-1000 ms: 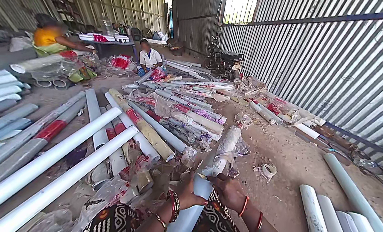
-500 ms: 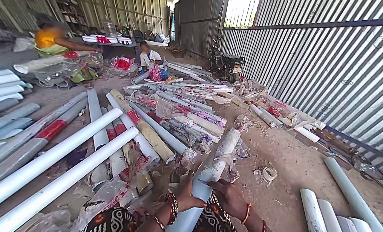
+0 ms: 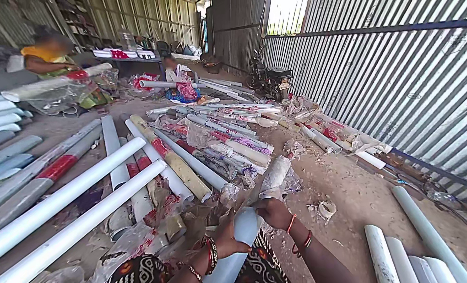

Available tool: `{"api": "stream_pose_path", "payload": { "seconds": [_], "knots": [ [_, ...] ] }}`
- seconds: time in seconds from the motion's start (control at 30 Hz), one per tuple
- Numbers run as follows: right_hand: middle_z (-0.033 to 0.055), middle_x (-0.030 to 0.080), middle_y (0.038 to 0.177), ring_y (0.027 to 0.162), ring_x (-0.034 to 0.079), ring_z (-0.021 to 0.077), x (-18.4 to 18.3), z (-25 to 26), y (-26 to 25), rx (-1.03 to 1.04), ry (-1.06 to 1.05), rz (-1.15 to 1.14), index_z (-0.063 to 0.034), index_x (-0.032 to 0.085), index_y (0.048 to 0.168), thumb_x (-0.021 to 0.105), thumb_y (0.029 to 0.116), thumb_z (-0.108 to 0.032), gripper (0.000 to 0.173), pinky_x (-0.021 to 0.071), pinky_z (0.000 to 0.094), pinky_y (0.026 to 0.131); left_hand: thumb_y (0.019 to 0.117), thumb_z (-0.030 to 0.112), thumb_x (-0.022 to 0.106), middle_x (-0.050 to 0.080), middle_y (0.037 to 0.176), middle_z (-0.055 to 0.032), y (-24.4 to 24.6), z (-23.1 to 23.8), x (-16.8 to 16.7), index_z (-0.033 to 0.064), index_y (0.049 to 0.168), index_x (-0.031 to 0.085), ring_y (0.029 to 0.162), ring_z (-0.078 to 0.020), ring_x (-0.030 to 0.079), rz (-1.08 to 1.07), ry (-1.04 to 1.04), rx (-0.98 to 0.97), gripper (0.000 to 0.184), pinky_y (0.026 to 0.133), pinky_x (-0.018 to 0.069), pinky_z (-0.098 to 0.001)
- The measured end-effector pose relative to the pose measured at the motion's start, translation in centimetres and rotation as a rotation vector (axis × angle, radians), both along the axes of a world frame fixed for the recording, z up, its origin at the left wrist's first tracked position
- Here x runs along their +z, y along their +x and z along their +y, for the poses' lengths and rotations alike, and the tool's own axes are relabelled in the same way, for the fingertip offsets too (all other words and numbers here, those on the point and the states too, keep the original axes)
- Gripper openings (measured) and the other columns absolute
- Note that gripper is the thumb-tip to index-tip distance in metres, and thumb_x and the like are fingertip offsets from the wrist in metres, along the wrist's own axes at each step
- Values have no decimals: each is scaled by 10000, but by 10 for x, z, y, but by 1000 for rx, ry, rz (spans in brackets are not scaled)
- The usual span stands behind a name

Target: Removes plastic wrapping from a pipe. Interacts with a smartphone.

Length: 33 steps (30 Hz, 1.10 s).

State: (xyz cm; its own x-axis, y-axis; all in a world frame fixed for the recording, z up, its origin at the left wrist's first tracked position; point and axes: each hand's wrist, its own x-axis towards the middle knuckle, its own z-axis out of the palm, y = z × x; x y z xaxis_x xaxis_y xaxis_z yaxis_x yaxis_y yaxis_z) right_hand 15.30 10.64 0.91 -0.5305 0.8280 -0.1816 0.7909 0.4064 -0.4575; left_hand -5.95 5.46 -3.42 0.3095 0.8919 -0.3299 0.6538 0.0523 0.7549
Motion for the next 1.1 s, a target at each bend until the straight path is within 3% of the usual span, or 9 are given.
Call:
{"api": "stream_pose_path", "payload": {
  "seconds": [0.13,0.33,0.43,0.6,0.67,0.77,0.83,0.97,1.1],
  "knots": [
    [209,716,1203,1129,682,381,-12,-28,-1,-48,67,209,-64,681,1327,502,1044,-192,358,493,605,981,670,372,958,262,1637,-295,-4,-4,0,-36,1618,-15,1508,-385,337,-25,19,21,1418,1232,304,-470],
    [237,717,1017,834,711,435,-32,-62,-4,-82,305,82,-116,721,1290,537,1004,-159,343,547,607,702,682,384,954,227,1642,-315,-2,-4,2,-48,1607,-73,1500,-406,346,11,3,48,1448,1216,322,-491],
    [251,710,1077,906,704,454,-25,-46,-4,-50,267,-18,-131,694,1331,528,1026,-174,350,539,621,764,696,361,951,176,1659,-313,1,-4,7,-49,1600,-117,1527,-394,300,19,-11,45,1458,1236,284,-469],
    [227,675,1248,1114,662,432,0,-13,-6,-9,87,-180,-175,635,1406,473,1071,-228,376,499,634,905,681,353,959,258,1626,-324,3,2,1,-33,1600,-129,1506,-392,346,2,-4,46,1475,1228,309,-466],
    [196,677,1299,1213,635,399,5,-3,-1,9,11,-100,-142,643,1393,474,1075,-233,371,463,631,1004,684,368,957,275,1619,-324,2,1,2,-36,1601,-122,1493,-400,365,2,-8,46,1473,1220,322,-480],
    [197,711,1236,1175,670,357,-11,-14,4,-44,54,219,-46,678,1322,506,1050,-186,351,477,590,1026,659,357,965,253,1629,-323,-1,-3,2,-45,1605,-91,1506,-408,337,-38,15,50,1474,1227,310,-486],
    [206,728,1171,1093,701,358,-28,-40,0,-133,155,364,-28,691,1297,508,1024,-163,355,516,574,965,652,354,965,235,1635,-327,-3,-6,1,-54,1605,-74,1511,-412,324,-60,17,46,1469,1230,303,-483],
    [198,728,949,742,719,355,-65,-91,-14,-270,456,393,-41,735,1227,539,965,-138,341,570,539,627,674,364,958,240,1636,-318,-5,-3,1,-48,1608,-63,1507,-396,338,-39,-4,38,1443,1228,307,-473],
    [207,733,953,686,720,360,-95,-103,-23,-300,568,362,-25,735,1223,586,940,-114,333,567,536,566,693,362,947,211,1654,-303,-8,0,-3,-47,1609,-70,1524,-384,308,-64,-2,38,1428,1239,287,-461]
  ]
}}
